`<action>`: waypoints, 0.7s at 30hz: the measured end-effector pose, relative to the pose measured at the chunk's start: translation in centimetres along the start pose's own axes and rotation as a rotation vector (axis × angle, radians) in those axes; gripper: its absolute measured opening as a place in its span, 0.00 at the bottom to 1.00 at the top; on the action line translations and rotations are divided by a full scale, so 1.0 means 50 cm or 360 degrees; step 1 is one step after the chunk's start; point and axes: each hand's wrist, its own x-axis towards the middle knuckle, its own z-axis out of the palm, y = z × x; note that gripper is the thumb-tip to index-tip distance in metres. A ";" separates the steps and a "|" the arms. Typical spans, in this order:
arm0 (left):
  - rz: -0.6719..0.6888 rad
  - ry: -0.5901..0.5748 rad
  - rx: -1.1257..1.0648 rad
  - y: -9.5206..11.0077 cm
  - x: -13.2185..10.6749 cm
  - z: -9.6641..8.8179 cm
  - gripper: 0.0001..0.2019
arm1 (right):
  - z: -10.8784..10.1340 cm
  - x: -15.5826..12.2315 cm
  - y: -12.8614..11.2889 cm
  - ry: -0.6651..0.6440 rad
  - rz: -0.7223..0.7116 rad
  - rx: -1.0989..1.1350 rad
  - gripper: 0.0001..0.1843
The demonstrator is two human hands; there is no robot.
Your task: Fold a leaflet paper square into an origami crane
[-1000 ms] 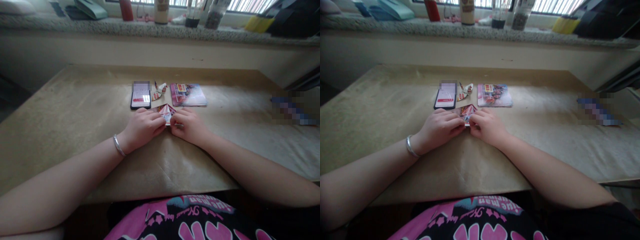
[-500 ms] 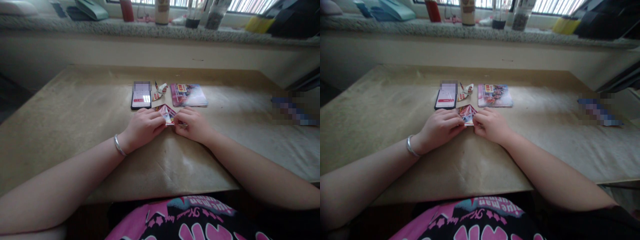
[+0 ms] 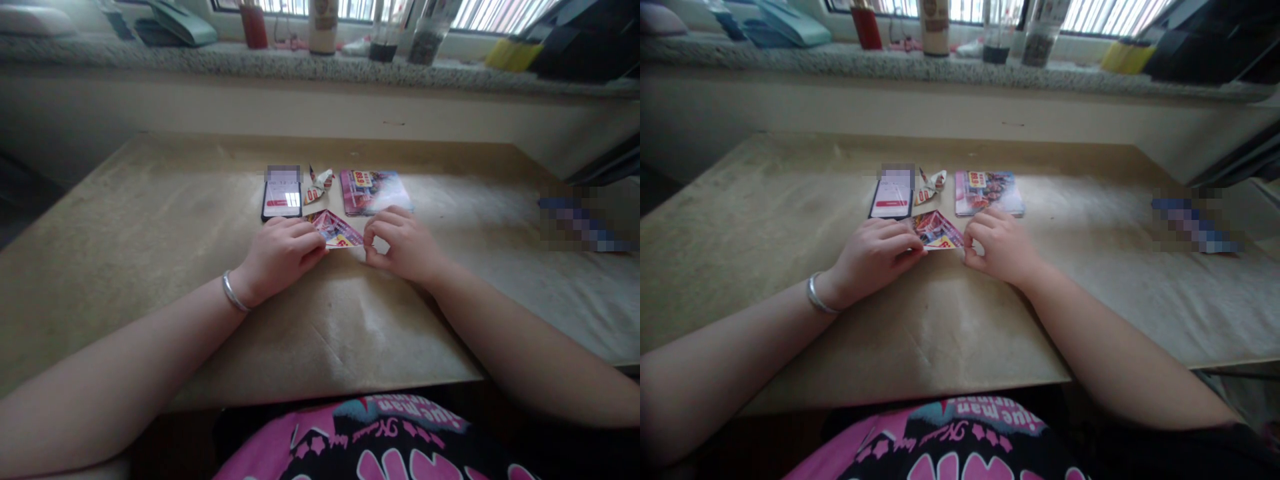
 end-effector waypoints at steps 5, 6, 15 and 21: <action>-0.0033 0.0003 -0.0013 -0.001 -0.002 0.000 0.11 | -0.009 -0.009 0.016 0.0073 -0.0047 0.0026 0.05; -0.0039 0.0001 -0.0018 -0.002 -0.003 0.002 0.11 | -0.011 -0.011 0.020 0.0075 -0.0057 0.0028 0.05; -0.0077 -0.0022 -0.0184 -0.007 -0.002 0.010 0.11 | -0.009 -0.009 0.009 0.0079 -0.0043 0.0289 0.03; 0.0008 0.0006 -0.0229 0.002 0.001 0.013 0.11 | 0.013 0.006 -0.035 -0.0020 0.0033 0.0147 0.03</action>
